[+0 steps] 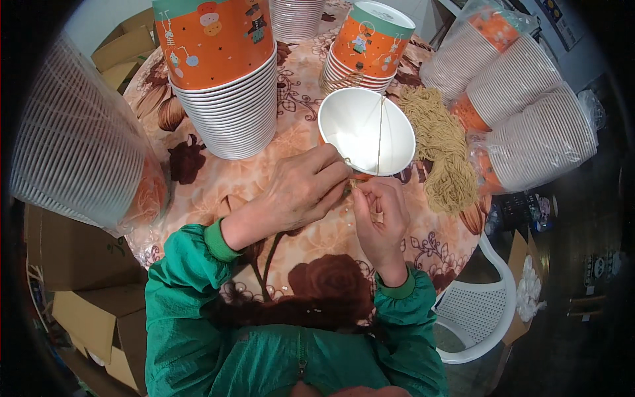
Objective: Attaching string handles to decorated paper cups in a manufacturing setting.
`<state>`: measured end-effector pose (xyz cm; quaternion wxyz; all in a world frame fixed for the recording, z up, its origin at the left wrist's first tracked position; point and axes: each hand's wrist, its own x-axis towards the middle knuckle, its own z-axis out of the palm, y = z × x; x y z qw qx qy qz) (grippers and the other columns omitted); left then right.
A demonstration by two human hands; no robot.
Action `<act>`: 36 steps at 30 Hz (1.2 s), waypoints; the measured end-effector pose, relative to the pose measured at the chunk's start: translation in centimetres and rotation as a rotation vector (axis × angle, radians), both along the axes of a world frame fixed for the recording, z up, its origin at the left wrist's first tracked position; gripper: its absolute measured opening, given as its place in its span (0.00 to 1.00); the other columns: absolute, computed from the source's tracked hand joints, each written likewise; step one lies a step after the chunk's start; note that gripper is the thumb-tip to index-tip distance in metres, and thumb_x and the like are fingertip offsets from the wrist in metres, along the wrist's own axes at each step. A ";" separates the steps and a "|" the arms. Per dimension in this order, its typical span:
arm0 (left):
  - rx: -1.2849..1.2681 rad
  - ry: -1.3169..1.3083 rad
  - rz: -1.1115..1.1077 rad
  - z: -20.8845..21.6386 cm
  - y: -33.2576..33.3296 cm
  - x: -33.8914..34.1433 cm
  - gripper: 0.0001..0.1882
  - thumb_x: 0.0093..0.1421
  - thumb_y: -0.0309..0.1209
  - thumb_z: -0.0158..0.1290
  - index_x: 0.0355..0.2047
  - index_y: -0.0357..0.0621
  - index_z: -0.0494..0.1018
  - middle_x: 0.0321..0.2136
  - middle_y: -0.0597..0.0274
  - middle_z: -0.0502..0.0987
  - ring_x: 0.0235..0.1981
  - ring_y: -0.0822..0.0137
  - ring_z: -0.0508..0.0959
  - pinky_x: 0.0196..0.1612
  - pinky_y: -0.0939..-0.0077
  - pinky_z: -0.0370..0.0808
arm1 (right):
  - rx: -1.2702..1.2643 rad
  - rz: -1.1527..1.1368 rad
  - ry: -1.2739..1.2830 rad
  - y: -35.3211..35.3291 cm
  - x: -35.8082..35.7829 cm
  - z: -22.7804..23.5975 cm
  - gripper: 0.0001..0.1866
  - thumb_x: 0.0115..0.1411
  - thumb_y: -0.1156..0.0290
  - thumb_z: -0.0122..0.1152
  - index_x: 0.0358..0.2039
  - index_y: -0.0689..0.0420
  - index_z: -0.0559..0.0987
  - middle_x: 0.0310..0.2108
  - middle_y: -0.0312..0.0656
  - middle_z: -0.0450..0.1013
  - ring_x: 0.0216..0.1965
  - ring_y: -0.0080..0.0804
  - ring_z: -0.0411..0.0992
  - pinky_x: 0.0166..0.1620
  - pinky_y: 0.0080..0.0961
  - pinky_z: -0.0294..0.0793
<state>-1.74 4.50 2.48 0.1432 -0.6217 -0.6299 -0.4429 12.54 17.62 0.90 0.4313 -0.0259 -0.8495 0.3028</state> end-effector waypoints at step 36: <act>0.011 -0.086 0.087 0.6 -0.3 -0.1 0.08 0.52 0.20 0.61 0.33 0.38 0.76 0.34 0.56 0.75 0.33 0.55 0.79 0.34 0.64 0.76 | -0.023 0.027 -0.039 -0.3 0.3 0.1 0.07 0.59 0.83 0.63 0.36 0.63 0.75 0.32 0.45 0.74 0.27 0.35 0.72 0.30 0.29 0.73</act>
